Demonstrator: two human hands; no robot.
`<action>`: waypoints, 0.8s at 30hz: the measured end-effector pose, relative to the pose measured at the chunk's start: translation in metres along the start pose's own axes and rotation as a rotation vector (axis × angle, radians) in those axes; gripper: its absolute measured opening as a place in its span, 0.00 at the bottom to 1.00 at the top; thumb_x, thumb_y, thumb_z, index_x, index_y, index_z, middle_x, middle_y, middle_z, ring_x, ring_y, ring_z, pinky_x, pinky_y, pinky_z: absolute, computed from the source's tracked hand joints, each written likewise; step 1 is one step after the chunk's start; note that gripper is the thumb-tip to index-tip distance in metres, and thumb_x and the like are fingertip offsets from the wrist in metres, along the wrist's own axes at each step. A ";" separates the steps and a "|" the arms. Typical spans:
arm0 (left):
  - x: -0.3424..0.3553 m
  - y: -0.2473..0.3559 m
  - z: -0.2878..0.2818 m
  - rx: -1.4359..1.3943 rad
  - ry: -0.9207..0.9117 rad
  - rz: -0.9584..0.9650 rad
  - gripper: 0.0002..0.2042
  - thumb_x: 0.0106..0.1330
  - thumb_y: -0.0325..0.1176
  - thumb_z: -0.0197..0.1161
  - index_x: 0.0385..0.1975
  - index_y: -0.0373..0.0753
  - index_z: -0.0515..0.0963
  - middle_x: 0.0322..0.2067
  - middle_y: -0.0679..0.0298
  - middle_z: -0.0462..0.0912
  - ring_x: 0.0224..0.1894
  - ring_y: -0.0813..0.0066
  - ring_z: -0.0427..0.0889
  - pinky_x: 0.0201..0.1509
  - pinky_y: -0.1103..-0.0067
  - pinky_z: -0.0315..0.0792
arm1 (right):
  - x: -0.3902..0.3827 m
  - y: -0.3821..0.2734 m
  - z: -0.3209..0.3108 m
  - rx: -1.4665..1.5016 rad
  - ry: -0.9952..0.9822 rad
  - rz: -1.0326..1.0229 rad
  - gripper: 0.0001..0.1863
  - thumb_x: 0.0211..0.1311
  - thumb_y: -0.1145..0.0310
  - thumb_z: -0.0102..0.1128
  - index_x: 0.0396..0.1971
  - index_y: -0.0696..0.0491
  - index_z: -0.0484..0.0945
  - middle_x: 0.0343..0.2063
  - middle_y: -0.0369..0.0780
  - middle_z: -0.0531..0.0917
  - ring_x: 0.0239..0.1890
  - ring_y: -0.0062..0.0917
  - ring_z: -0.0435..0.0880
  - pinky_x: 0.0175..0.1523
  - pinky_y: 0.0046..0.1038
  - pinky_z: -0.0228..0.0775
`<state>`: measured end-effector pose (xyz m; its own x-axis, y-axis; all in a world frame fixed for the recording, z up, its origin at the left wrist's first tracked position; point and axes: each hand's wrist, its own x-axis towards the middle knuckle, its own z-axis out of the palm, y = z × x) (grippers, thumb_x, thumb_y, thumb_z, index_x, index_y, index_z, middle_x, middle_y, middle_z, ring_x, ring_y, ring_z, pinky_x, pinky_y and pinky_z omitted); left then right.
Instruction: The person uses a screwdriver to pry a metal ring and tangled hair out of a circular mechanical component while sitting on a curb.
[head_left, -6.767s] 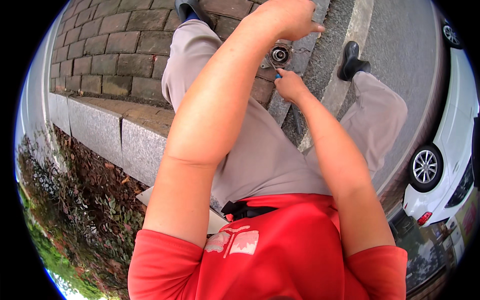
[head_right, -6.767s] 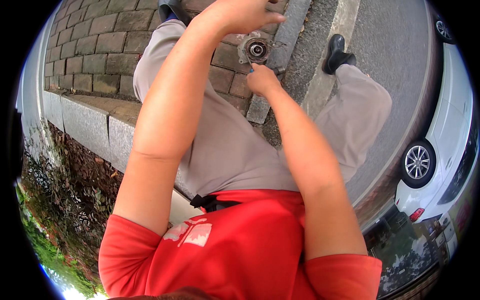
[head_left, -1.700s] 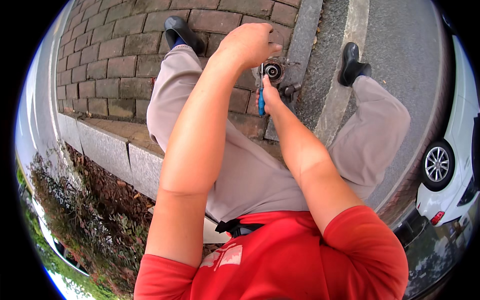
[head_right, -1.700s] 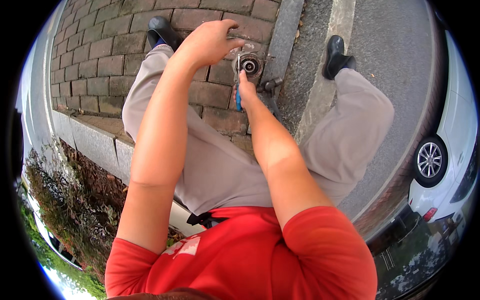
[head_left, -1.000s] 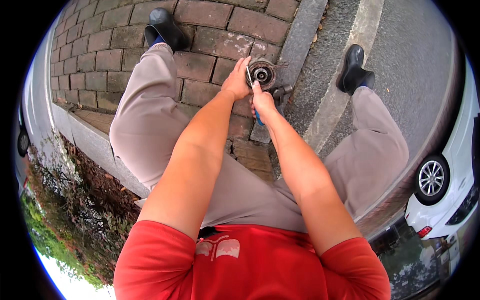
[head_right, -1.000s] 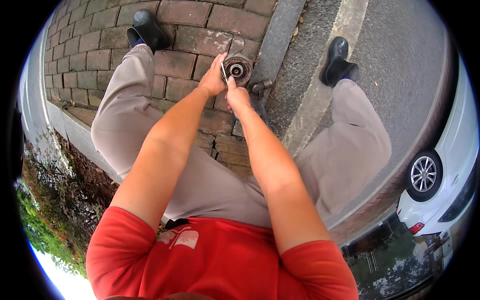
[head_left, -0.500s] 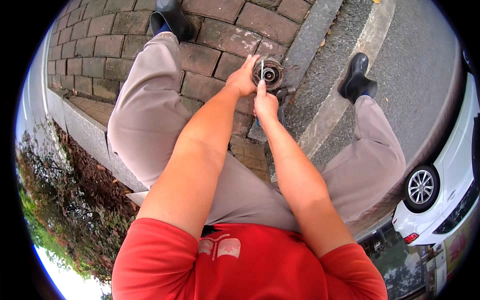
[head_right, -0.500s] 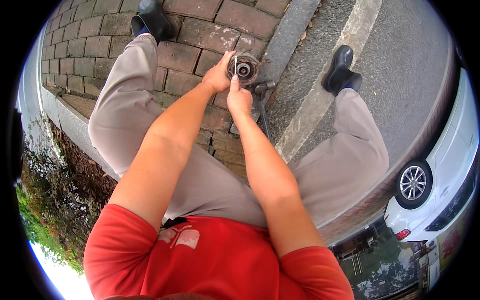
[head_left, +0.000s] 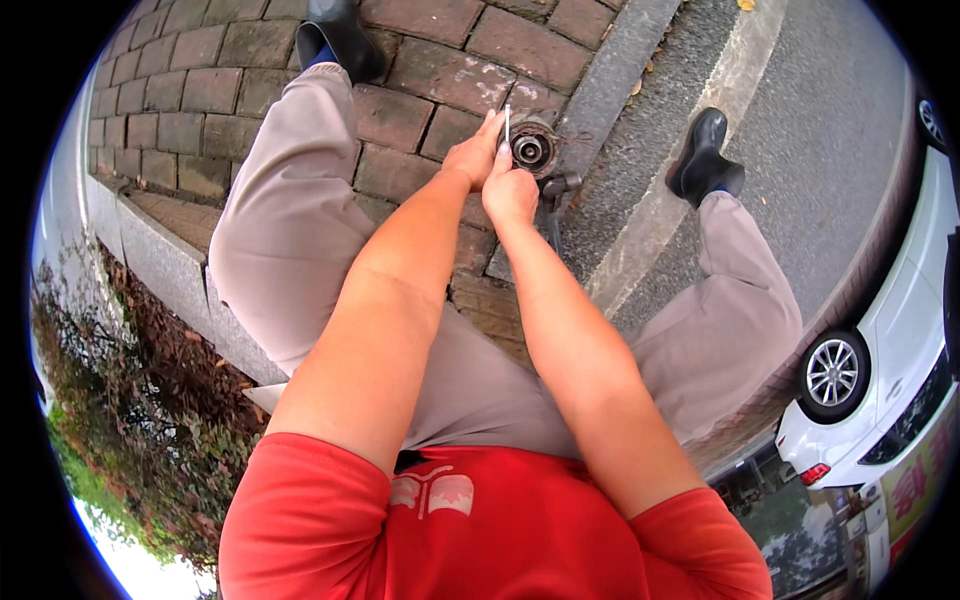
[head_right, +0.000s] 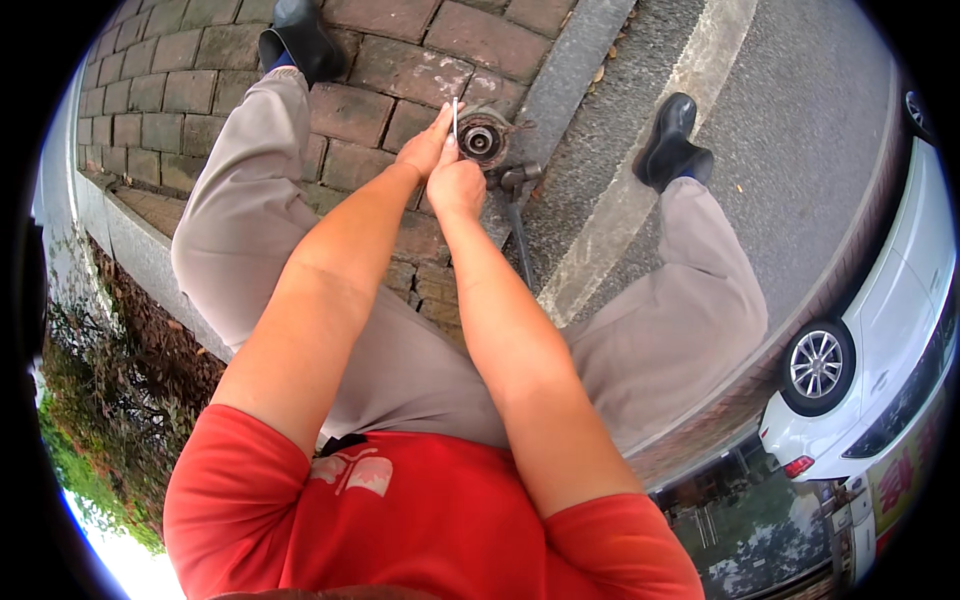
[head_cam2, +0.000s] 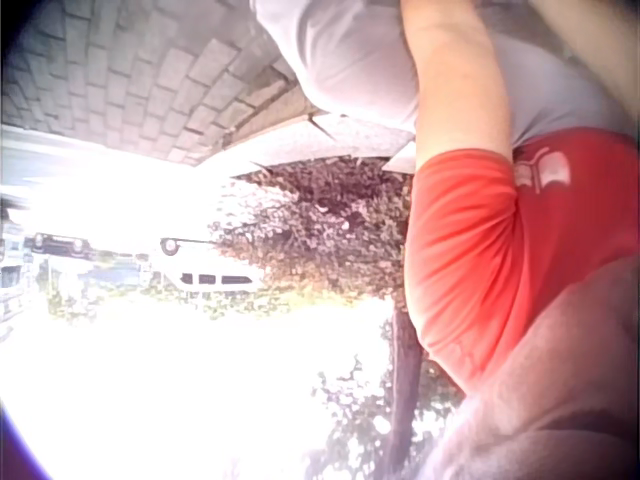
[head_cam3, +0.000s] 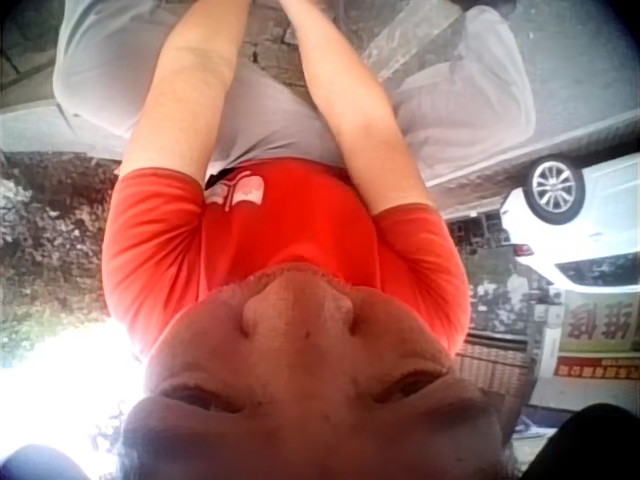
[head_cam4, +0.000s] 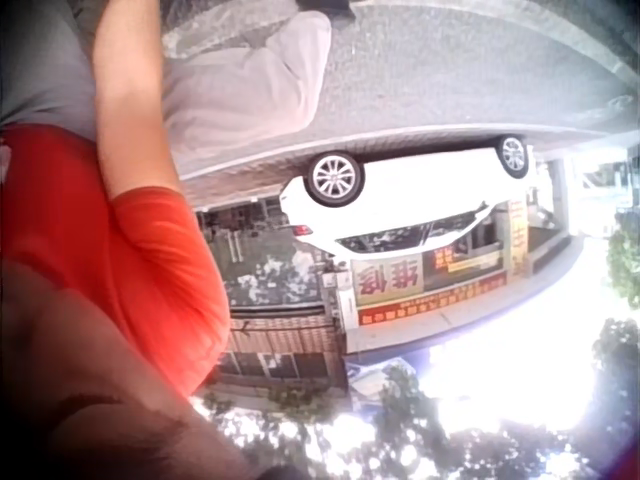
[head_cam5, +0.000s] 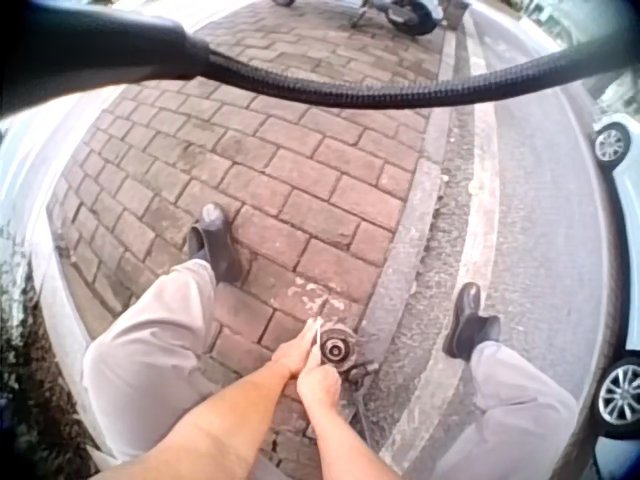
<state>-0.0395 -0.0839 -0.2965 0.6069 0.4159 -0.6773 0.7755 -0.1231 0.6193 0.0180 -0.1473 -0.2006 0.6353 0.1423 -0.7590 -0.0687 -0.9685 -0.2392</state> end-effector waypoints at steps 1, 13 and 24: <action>-0.002 0.003 0.000 0.007 0.014 -0.011 0.37 0.63 0.45 0.57 0.71 0.62 0.46 0.73 0.63 0.47 0.65 0.53 0.67 0.66 0.64 0.64 | 0.002 0.001 0.001 0.036 0.005 0.038 0.39 0.68 0.40 0.40 0.35 0.68 0.81 0.40 0.64 0.80 0.49 0.54 0.79 0.55 0.45 0.69; -0.007 0.010 -0.007 -0.050 -0.019 -0.050 0.43 0.54 0.33 0.64 0.70 0.62 0.48 0.74 0.65 0.47 0.64 0.54 0.69 0.63 0.64 0.67 | 0.020 0.004 -0.016 0.789 -0.739 0.562 0.35 0.70 0.35 0.31 0.18 0.52 0.67 0.11 0.36 0.69 0.13 0.28 0.68 0.22 0.35 0.65; -0.014 0.020 -0.013 0.014 -0.011 -0.024 0.45 0.54 0.35 0.66 0.71 0.63 0.46 0.73 0.60 0.49 0.64 0.52 0.68 0.66 0.66 0.66 | -0.001 0.009 -0.013 0.365 -0.125 0.006 0.21 0.66 0.53 0.58 0.36 0.59 0.72 0.21 0.40 0.79 0.21 0.29 0.81 0.24 0.37 0.76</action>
<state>-0.0350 -0.0808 -0.2698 0.5897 0.4092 -0.6963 0.7922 -0.1254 0.5972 0.0269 -0.1590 -0.1939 0.5370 0.1820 -0.8237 -0.3558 -0.8365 -0.4168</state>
